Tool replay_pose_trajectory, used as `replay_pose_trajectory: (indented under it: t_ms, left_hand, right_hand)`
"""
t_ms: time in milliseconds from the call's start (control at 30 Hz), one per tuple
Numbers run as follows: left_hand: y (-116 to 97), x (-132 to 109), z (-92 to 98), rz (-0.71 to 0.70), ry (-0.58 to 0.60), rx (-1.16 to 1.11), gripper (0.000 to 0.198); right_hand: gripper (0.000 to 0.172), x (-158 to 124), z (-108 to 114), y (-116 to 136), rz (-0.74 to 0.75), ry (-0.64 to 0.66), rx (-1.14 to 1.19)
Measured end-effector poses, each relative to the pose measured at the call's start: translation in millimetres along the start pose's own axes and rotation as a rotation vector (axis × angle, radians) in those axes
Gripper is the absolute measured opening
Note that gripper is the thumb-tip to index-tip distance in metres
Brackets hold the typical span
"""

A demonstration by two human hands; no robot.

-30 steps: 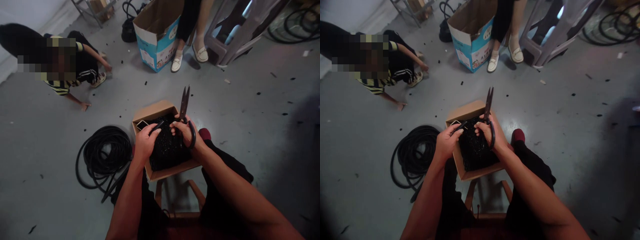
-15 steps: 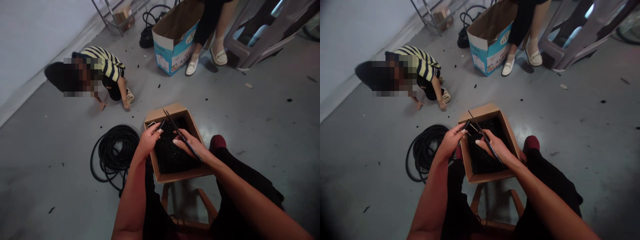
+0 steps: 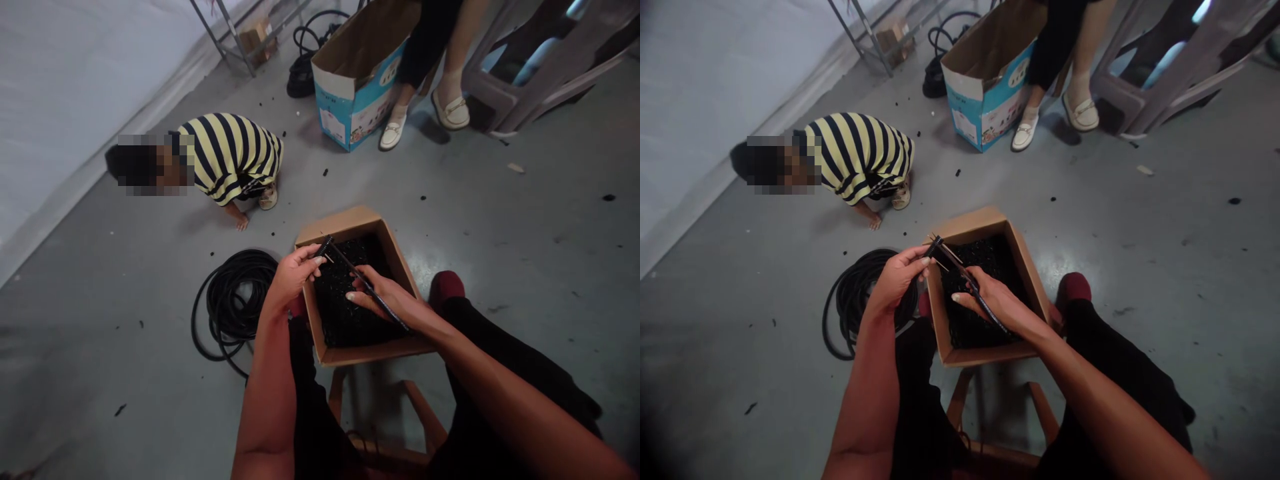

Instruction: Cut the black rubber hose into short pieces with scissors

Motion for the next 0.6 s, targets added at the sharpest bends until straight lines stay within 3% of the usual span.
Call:
replay_pose_trajectory:
  t_ms: [600]
  left_hand:
    - [1.6, -1.2, -6.4, 0.027, 0.048, 0.146, 0.041]
  right_hand:
    - [0.037, -2.6, 1.8, 6.2, 0.026, 0.053, -0.022]
Point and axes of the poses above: each hand's wrist, its own x-axis towards the middle knuckle, its own z-axis out of the back of the hand, y = z × x, the point moved 1 cm from there along x, towards the middle knuckle, and after that the axes turned 2 degrees about x, right-handed, at the moved point
